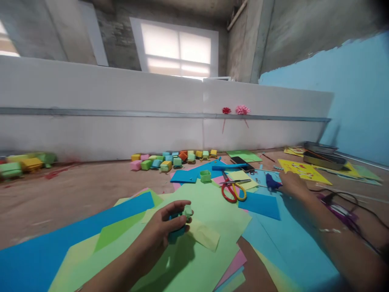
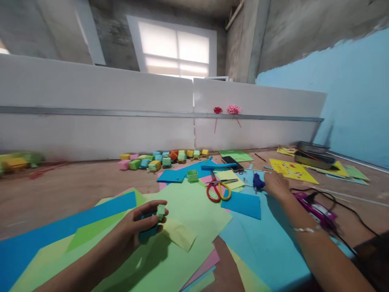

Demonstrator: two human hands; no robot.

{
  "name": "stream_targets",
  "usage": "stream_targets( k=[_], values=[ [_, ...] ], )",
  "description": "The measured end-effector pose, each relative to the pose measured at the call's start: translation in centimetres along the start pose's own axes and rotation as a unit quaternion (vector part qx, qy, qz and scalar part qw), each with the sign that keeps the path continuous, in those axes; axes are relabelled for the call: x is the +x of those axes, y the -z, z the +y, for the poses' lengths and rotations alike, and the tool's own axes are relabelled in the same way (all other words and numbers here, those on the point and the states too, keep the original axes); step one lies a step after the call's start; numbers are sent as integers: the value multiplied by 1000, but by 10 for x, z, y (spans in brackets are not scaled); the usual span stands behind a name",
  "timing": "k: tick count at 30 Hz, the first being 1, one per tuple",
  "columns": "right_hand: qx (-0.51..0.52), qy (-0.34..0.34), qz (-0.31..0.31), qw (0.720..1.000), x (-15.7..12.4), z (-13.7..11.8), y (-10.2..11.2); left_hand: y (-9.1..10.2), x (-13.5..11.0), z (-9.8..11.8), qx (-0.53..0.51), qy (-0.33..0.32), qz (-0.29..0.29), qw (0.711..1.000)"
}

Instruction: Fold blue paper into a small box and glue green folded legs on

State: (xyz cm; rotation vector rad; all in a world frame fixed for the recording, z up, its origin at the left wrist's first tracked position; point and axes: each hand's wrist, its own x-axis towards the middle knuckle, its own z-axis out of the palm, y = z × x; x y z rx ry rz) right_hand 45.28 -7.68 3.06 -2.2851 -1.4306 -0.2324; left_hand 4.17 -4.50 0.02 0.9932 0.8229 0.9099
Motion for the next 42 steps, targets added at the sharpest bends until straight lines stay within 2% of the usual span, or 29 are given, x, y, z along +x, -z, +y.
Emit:
stream_targets(
  k=[2, 4, 5, 6, 8, 10, 14, 17, 19, 26, 30, 33, 36, 42],
  values=[
    [36, 61, -24, 997, -13, -36, 2, -1, 0, 0, -40, 12, -8, 999],
    [111, 155, -61, 980, -36, -82, -3, -2, 1, 0, -74, 20, -4, 997],
    [209, 218, -98, 948, -51, -107, -8, -2, 3, 0, -89, 18, 2, 996],
    [288, 252, -139, 913, -67, -131, -14, -1, 4, 0, -102, 12, 11, 995],
    [373, 242, -191, 875, -98, -174, -30, 0, 5, -1, -104, -5, 25, 994],
    [423, 171, -221, 862, -118, -207, -45, 0, 5, -1, -87, -35, 47, 995],
    [534, 96, -225, 809, -128, -239, -60, -1, 4, -1, -72, -63, 59, 994],
    [596, 41, -238, 766, -127, -248, -60, -2, 3, -1, -71, -70, 59, 993],
    [618, 1, -245, 748, -128, -251, -57, -2, 3, -2, -55, -89, 70, 992],
    [639, -60, -261, 721, -119, -251, -51, -4, -3, -4, 27, -131, 33, 990],
    [652, -97, -278, 698, -104, -237, -51, -11, -1, -1, 34, -115, 17, 993],
    [671, -121, -284, 674, -99, -225, -52, -24, 10, 1, 53, -98, 35, 993],
    [691, -132, -285, 651, -95, -216, -52, -38, 28, 0, 73, -109, 65, 989],
    [698, -154, -276, 642, -79, -197, -57, -57, 58, -10, 66, -128, 67, 987]
  ],
)
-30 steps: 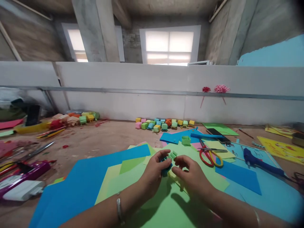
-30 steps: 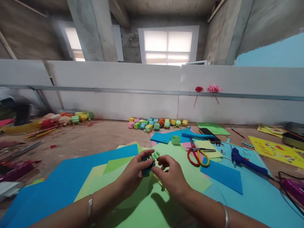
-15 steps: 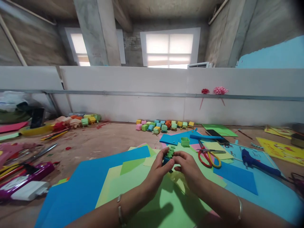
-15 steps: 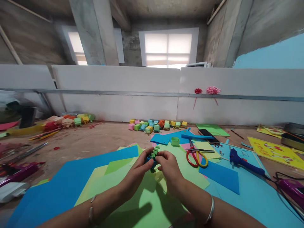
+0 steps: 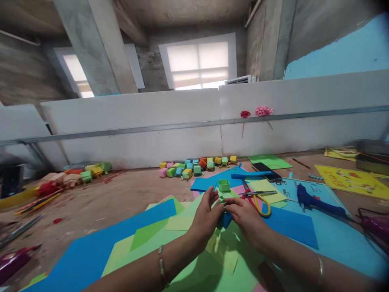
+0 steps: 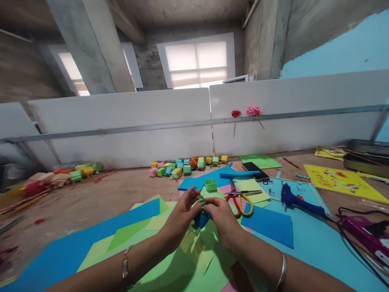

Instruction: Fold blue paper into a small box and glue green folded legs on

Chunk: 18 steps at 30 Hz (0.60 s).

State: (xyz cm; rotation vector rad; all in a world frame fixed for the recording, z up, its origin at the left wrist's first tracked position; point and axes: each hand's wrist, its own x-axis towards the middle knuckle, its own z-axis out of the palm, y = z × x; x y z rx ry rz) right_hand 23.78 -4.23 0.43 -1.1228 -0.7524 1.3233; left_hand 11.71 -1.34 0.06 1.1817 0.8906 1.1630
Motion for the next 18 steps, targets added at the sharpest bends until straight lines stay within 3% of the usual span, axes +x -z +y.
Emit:
stream_targets(
  k=[7, 12, 15, 16, 18],
  values=[
    [-11, -1, 17, 1000, 15, 6, 24, -17, 14, -4, -7, -7, -29, 1000],
    [-27, 36, 15, 999, 21, 4, 36, -11, 23, -7, 25, -20, -64, 997],
    [-40, 46, 20, 998, 24, -3, 41, 0, 41, -10, 165, -87, -118, 975],
    [-47, 46, 22, 998, 26, -5, 43, 4, 51, -10, 257, -124, -122, 951],
    [-60, 45, 26, 997, 28, -9, 46, 9, 77, -10, 310, -149, -97, 934]
  ],
)
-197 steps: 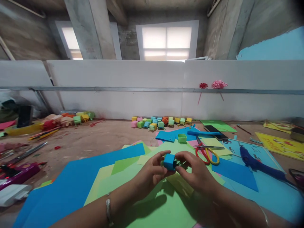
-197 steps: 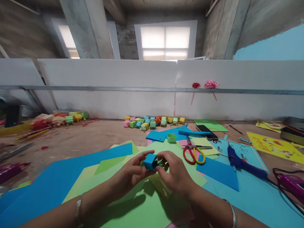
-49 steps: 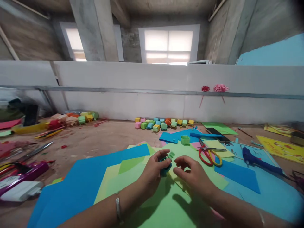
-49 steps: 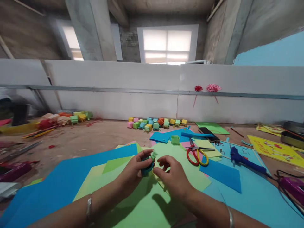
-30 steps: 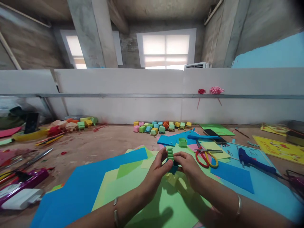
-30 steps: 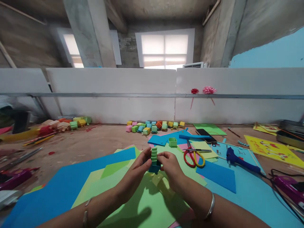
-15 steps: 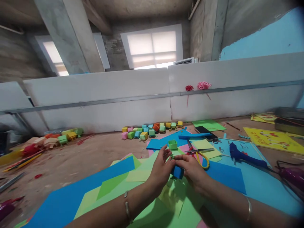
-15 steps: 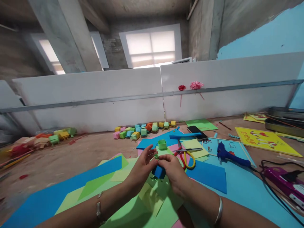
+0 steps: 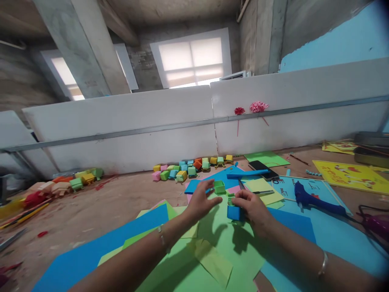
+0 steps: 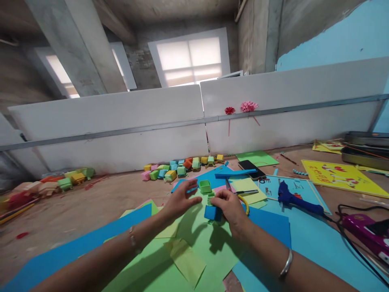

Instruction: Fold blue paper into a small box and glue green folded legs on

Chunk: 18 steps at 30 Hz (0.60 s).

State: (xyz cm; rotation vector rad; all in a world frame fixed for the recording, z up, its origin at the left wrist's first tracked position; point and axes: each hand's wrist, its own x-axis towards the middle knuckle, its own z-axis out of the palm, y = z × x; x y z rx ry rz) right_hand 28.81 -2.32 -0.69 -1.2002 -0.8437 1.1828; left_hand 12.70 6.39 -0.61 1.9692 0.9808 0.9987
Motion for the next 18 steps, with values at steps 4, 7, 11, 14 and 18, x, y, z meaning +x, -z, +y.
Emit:
stream_targets(
  k=[4, 7, 11, 14, 18],
  values=[
    [-28, 10, 3, 1000, 2, -6, 4, 4, 50, -19, 110, -13, 40, 993],
    [-47, 39, 8, 998, 2, -8, 5, -1, 66, -26, 161, -24, 29, 986],
    [-78, 88, 29, 993, 3, -12, 9, -3, 51, -24, 185, -62, 5, 981],
    [-118, 139, 52, 982, 3, -14, 10, 1, 25, -15, 179, -101, -16, 979],
    [-201, 229, 21, 952, -5, -16, 4, 3, -12, -1, 153, -114, -24, 981]
  ],
)
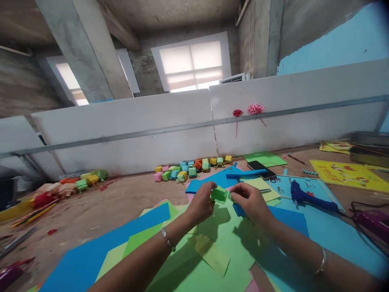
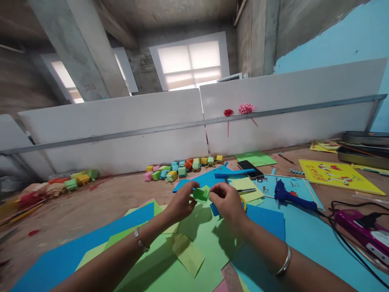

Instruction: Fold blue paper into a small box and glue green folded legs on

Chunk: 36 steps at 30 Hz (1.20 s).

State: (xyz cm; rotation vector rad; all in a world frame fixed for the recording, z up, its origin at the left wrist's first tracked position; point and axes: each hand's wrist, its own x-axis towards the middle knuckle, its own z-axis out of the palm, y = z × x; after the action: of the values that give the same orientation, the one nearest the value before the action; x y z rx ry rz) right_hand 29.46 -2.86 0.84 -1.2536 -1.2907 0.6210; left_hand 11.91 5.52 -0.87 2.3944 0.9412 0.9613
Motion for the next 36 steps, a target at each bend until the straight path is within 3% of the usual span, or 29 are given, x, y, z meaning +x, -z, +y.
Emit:
stream_targets(
  k=[7, 14, 18, 28, 36],
  values=[
    [-165, 186, -46, 968, -18, -7, -7, -4, -31, 23, -97, 41, 34, 994],
    [-287, 249, -31, 925, -23, -1, -9, -1, -39, 40, -238, 92, -7, 967],
    [-322, 265, -31, 908, -24, 3, -11, -2, -38, 46, -302, 158, 16, 940],
    [-394, 308, 0, 866, -31, 7, -16, -20, -28, 38, -191, 177, 98, 961],
    [-442, 320, 56, 836, -33, 6, -18, -25, -28, 38, -154, 155, 117, 969]
  ],
)
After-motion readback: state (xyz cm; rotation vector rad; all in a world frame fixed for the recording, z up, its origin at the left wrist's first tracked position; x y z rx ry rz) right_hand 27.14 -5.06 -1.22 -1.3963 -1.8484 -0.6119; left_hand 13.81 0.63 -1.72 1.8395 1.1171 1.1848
